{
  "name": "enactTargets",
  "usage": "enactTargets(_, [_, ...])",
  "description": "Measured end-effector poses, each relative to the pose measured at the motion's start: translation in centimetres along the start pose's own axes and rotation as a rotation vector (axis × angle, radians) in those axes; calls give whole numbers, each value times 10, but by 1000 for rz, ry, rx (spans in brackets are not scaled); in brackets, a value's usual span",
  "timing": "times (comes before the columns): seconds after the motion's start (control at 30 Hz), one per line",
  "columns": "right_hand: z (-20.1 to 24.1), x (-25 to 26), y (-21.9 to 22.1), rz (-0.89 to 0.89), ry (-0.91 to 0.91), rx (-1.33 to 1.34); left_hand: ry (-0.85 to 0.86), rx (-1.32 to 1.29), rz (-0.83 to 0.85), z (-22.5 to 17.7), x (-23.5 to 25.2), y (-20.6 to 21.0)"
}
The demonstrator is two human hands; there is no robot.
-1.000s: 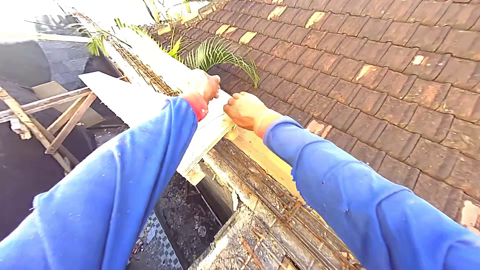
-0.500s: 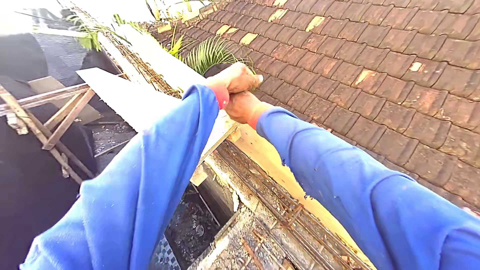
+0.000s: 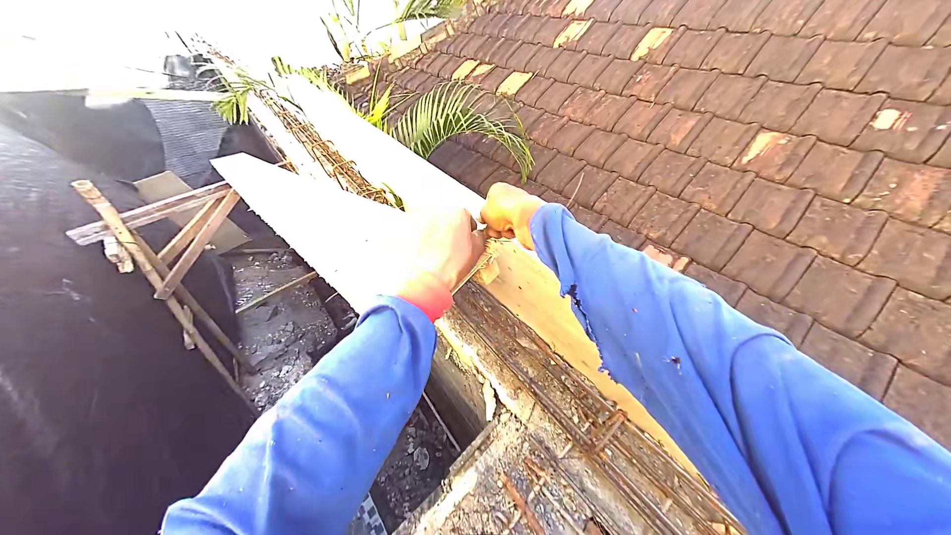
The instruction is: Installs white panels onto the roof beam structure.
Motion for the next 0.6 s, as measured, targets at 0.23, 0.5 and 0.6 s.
enactTargets(0.23, [-10, -44, -21, 186, -88, -193, 76, -28, -7, -1, -4, 3])
enactTargets(0.5, [36, -75, -24, -368, -571, -939, 85, -281, 94, 16, 9, 7])
enactTargets(0.6, [41, -51, -24, -418, -529, -886, -27, -293, 99, 18, 20, 11])
Point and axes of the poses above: each hand's wrist, its own x-axis towards the middle knuckle, its own y-axis out of the palm, z = x × y, the point moved 5 cm from there along x, towards the middle knuckle, and after that the axes turned 7 degrees about z, right-handed, at the moved point
